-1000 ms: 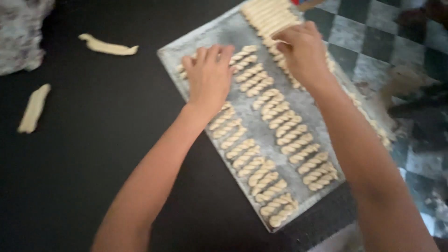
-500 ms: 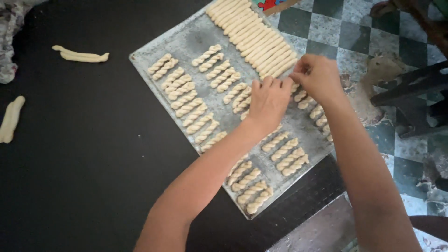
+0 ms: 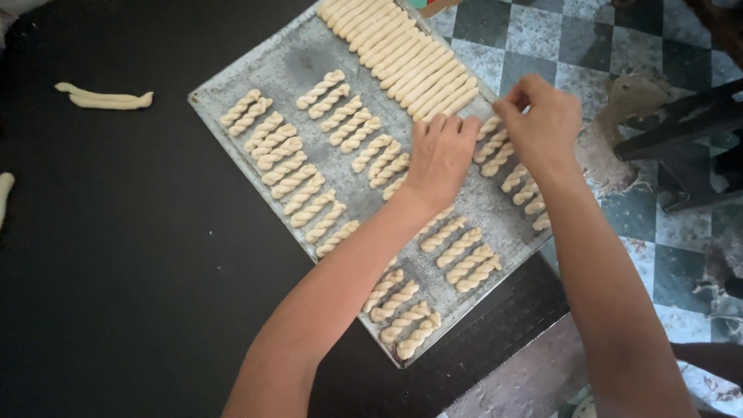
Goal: Twisting long strips of dough into spiral shapes and arranging them neatly on a metal baking tray for baking.
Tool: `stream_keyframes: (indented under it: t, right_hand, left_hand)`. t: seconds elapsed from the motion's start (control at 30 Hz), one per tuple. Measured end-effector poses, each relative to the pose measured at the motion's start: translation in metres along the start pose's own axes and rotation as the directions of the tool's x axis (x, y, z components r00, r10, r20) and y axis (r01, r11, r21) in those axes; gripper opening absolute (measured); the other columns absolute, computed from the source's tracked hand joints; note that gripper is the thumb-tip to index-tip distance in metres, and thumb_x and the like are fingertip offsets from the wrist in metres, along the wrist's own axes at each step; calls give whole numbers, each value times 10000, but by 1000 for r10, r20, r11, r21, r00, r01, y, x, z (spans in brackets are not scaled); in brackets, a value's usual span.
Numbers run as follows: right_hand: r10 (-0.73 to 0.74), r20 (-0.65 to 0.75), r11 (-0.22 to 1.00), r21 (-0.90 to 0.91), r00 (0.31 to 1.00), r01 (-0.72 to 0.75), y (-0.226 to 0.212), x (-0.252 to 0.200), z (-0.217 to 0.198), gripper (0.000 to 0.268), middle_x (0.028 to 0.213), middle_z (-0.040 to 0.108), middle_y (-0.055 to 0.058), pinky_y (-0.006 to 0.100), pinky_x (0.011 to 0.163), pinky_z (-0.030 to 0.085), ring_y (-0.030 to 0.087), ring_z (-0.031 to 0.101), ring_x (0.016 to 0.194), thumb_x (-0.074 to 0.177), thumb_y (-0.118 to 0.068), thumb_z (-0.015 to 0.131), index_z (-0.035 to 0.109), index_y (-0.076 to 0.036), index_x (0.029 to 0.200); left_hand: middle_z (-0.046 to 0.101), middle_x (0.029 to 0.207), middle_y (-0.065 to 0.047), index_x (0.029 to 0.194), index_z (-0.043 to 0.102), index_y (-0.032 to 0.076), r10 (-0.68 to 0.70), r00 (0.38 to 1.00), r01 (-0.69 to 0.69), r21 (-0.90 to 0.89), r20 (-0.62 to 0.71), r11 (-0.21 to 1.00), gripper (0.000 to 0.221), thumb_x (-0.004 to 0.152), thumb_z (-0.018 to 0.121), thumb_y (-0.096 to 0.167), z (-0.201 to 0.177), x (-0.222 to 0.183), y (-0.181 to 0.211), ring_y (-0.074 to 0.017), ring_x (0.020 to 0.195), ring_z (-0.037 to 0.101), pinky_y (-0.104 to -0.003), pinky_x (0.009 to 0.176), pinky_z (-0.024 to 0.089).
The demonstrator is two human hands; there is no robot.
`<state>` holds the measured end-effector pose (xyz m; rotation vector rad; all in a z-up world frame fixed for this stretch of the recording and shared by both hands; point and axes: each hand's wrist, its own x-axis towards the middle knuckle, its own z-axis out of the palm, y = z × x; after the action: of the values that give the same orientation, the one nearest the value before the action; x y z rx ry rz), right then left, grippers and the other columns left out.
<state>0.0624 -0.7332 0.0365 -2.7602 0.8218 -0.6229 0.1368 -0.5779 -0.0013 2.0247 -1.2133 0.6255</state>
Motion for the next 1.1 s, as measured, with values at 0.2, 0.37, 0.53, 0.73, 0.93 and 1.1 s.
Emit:
stream_keyframes:
  t: [0.2,0.37,0.53,0.73,0.93,1.1]
  right_hand:
    - [-170,-97,984,-64,981,164,10,2,15,189,738,650,11,395,685,521,294,666,719,838,-279,847,687,-179,839]
    - [-305,-150,941,-197,940,274,7,17,26,140,881,626,82,394,628,514,305,637,786,947,-251,779,741,-127,895]
    - [-331,-41,916,-256,943,310,-6,27,41,198,915,588,36,432,691,516,304,598,896,801,-290,831,738,-161,920]
    - [-236,27,966,-105,971,238,-39,16,21,194,774,605,97,468,618,527,351,652,808,821,-255,747,632,-99,815]
    - [-115,289,603,780,950,-164,-191,-54,-110,202,772,654,127,331,601,615,220,696,649,793,-12,659,611,-11,989]
    - [-282,433,69,899,856,-432,-247,-130,-108,153,901,672,159,381,650,657,264,736,743,887,20,573,614,79,1022]
  left_hand:
    - [505,700,-62,794,604,119,69,995,-67,28,-69,997,86,808,669,65,-21,2,3,-248,701,499,-387,640,310]
    - [489,696,-73,977,657,62,76,996,-73,51,-56,996,200,800,660,-31,-80,7,13,-265,654,475,-404,658,299]
    - [571,992,-96,1131,629,109,90,996,-90,24,-27,996,312,824,644,61,-124,-21,8,-258,861,539,-446,750,352]
    - [624,1098,-16,1183,633,212,-78,984,95,-101,158,990,306,882,609,162,-227,-72,-28,-229,1020,602,-409,815,416]
    - [644,1077,-230,1295,574,58,-504,825,565,-405,256,719,363,958,557,193,-310,-96,-37,-422,1009,635,-480,851,499]
    - [663,1165,-150,1332,528,64,-600,590,507,-826,540,-245,471,965,557,358,-323,-144,-30,-235,948,696,-346,825,594]
